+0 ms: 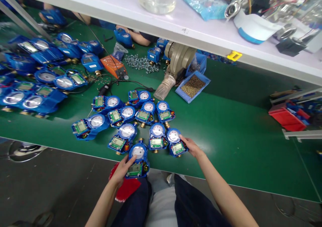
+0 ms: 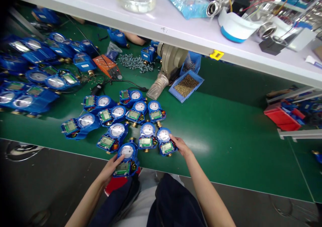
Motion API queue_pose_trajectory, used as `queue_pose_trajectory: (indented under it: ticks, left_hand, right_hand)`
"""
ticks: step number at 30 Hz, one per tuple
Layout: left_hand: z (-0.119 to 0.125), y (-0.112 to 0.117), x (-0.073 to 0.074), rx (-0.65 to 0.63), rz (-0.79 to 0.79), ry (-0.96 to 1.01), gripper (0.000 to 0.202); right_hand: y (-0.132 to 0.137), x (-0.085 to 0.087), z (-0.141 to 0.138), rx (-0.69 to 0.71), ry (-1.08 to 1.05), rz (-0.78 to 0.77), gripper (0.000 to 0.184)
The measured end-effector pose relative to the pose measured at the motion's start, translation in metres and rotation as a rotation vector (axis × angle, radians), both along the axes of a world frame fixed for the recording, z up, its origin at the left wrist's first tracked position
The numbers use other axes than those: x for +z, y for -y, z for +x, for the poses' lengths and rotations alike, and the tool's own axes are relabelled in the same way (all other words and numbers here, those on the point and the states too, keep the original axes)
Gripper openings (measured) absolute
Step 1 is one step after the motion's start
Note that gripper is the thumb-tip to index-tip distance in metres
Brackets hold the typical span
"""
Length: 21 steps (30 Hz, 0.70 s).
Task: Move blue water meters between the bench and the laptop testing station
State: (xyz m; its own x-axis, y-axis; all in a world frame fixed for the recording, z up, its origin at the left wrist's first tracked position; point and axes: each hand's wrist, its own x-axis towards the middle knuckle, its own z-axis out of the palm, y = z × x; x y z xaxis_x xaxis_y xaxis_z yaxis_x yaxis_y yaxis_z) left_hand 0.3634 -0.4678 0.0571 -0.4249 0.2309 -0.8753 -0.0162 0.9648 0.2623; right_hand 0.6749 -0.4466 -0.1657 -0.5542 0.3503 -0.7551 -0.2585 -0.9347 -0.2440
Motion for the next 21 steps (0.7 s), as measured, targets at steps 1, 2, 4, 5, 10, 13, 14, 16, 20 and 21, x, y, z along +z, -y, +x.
queue_pose_trajectory:
  ticks: [1, 2, 4, 5, 10, 13, 14, 16, 20, 21]
  left_hand:
    - [0.001, -0.001, 0.0, 0.002, 0.004, 0.001, 0.067]
    - [0.001, -0.001, -0.001, 0.003, 0.006, 0.002, 0.067]
    - [0.002, -0.002, -0.001, 0.003, 0.006, -0.001, 0.067]
    - [0.001, -0.002, -0.002, 0.002, 0.003, -0.002, 0.067]
    - [-0.006, 0.002, -0.007, -0.003, -0.018, -0.011, 0.068]
    - [-0.009, 0.005, -0.01, -0.004, -0.014, -0.011, 0.068]
    - [-0.009, 0.005, -0.01, -0.003, -0.01, -0.008, 0.068]
    - [-0.008, 0.004, -0.009, 0.0, 0.001, 0.0, 0.068]
    - [-0.001, 0.001, -0.004, 0.009, 0.016, -0.006, 0.068]
    - [0.001, 0.0, -0.003, 0.012, 0.018, -0.012, 0.068]
  right_hand:
    - [-0.002, 0.002, 0.002, 0.027, 0.029, 0.051, 0.069]
    - [-0.004, 0.005, 0.003, 0.057, 0.074, 0.109, 0.069]
    - [-0.009, 0.015, 0.005, 0.113, 0.237, 0.244, 0.069]
    - [-0.013, 0.024, 0.005, 0.133, 0.341, 0.318, 0.071]
    - [-0.034, 0.082, -0.02, 0.329, 0.719, 0.976, 0.091]
    - [-0.042, 0.104, -0.052, 0.629, 0.916, 1.29, 0.115]
    - [-0.043, 0.106, -0.063, 0.695, 0.958, 1.301, 0.124]
    - [-0.045, 0.105, -0.082, 0.772, 1.014, 1.283, 0.134]
    - [-0.048, 0.098, -0.095, 0.799, 0.994, 1.303, 0.133]
    - [-0.049, 0.098, -0.094, 0.799, 0.973, 1.321, 0.129]
